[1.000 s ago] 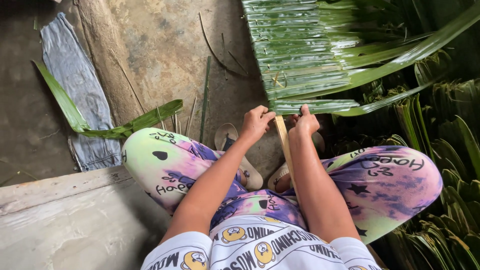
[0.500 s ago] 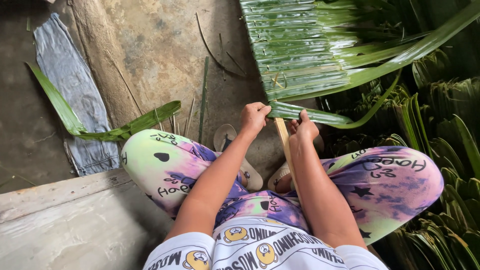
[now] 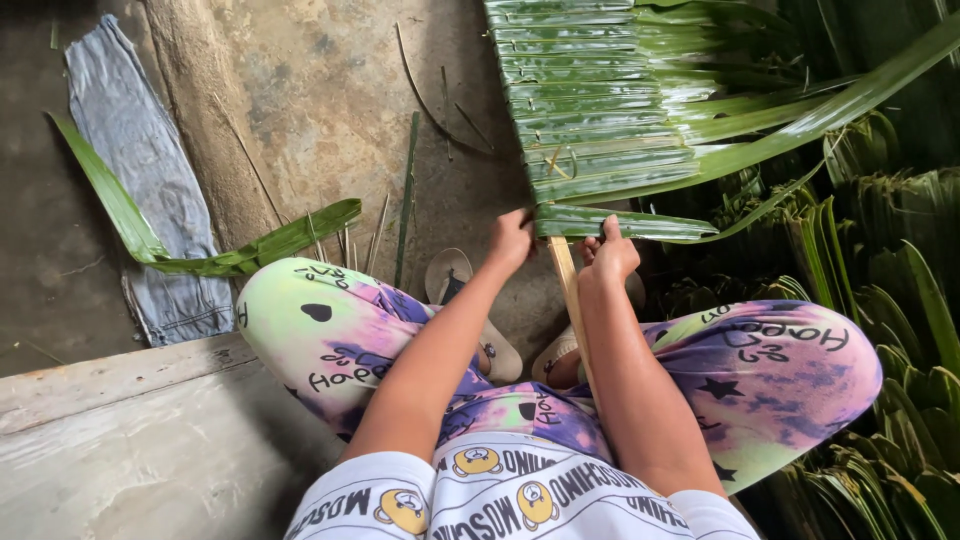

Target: Weaving palm leaves onto a wooden stick and securing them with pins to create a thatched panel

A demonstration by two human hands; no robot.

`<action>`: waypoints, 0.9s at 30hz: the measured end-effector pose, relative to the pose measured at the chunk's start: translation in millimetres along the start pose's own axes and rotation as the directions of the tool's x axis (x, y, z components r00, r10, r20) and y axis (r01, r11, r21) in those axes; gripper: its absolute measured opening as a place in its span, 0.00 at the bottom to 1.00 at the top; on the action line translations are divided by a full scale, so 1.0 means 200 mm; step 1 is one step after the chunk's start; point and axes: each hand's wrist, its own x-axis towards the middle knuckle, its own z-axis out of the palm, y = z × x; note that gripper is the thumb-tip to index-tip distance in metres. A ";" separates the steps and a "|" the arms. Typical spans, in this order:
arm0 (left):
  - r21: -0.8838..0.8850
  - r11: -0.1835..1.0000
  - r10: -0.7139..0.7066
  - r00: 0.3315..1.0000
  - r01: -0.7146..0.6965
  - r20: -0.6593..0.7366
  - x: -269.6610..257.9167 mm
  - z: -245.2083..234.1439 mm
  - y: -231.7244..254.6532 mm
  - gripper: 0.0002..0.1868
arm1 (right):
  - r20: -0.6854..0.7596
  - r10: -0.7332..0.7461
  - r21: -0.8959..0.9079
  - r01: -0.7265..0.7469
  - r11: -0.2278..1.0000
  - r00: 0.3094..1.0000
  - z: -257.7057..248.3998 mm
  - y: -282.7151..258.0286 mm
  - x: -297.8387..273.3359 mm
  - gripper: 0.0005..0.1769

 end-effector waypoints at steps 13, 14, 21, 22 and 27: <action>0.429 0.900 0.112 0.993 -0.083 -0.043 0.05 0.16 0.04 0.10 | 0.001 -0.012 0.022 0.012 1.000 1.000 0.01 -0.05 -0.06 0.20; 0.405 0.913 0.090 0.994 -0.060 -0.056 0.04 0.16 0.05 0.11 | -0.003 -0.009 0.029 0.009 1.000 1.000 0.01 -0.05 -0.04 0.20; 0.601 0.793 0.172 0.983 -0.101 -0.061 -0.07 0.02 0.12 0.12 | -0.017 0.040 0.048 -0.039 0.998 0.999 -0.01 0.04 0.08 0.20; 0.551 0.826 0.195 0.978 -0.120 -0.078 -0.06 0.03 0.08 0.10 | -0.025 0.047 0.046 -0.046 0.998 0.999 0.00 0.04 0.07 0.19; -0.149 0.988 -0.039 0.999 0.039 0.004 -0.21 0.03 0.13 0.23 | -0.041 0.053 0.045 -0.051 0.998 0.998 0.02 0.06 0.12 0.18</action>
